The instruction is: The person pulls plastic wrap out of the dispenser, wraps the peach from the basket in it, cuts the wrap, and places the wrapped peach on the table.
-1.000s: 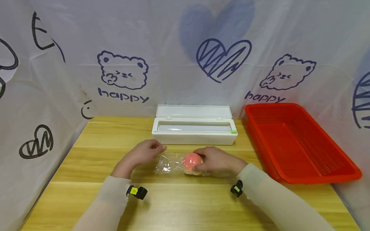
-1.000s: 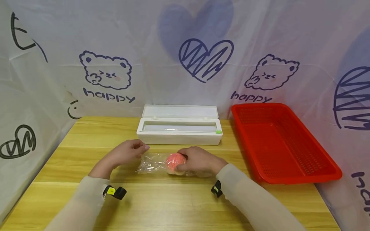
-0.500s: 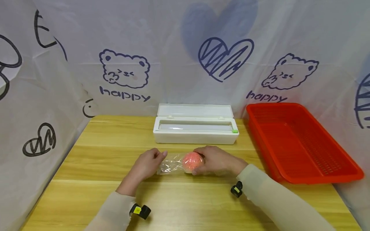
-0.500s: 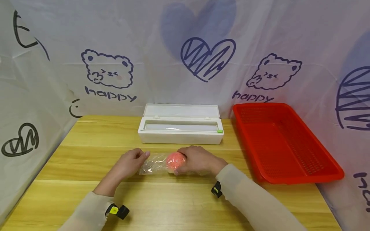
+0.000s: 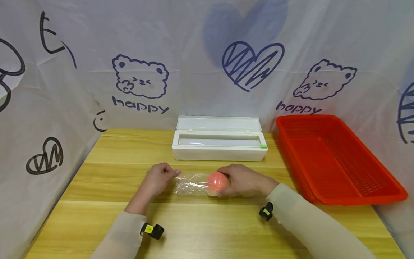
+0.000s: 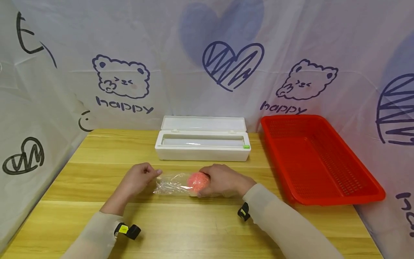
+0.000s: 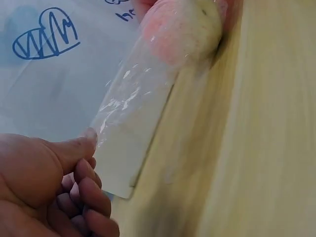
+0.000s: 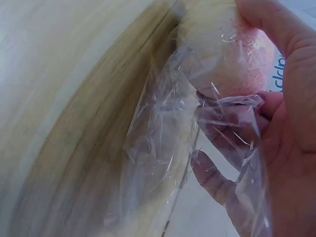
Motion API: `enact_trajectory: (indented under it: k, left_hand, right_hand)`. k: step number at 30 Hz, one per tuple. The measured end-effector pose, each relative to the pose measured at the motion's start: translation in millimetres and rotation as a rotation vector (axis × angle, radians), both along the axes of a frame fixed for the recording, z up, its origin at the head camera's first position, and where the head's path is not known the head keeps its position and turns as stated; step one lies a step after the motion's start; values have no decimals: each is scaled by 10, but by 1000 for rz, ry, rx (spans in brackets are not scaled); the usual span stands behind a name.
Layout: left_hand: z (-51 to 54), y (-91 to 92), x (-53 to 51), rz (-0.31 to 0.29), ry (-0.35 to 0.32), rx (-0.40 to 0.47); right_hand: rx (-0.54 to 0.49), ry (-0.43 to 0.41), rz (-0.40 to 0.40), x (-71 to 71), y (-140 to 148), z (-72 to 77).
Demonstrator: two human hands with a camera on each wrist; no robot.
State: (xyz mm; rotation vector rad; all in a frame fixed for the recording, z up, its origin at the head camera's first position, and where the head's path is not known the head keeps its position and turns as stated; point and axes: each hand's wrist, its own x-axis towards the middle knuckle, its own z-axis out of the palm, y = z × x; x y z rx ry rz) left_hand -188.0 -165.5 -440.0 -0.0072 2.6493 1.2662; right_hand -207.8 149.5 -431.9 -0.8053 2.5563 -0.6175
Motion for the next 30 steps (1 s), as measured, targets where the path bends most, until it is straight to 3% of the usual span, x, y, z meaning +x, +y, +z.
enact_trajectory:
  k: [3,5,9,13,18,26,30]
  left_hand:
    - [64,14,-1,-12,43,-31]
    - [123,61,6,-58,77,-43]
    - [228,242,23,-209,114,-28]
    - [268,441,19,-374,93,-7]
    - [261,599,-10,-508,-12,29]
    - [195,639,-78,-655,-257,227]
    - [160,650,-87,-674,-291,244]
  right_hand:
    - [26,38,1,23,1,16]
    - [44,75,8,41,-5,34]
    - [52,141,29,69,-23,74]
    - [56,208,66,106,-34,131]
    - [88,298,130,181,-54,263]
    - [141,452,214,290,-97,433]
    - [160,490,237,323,-90,490]
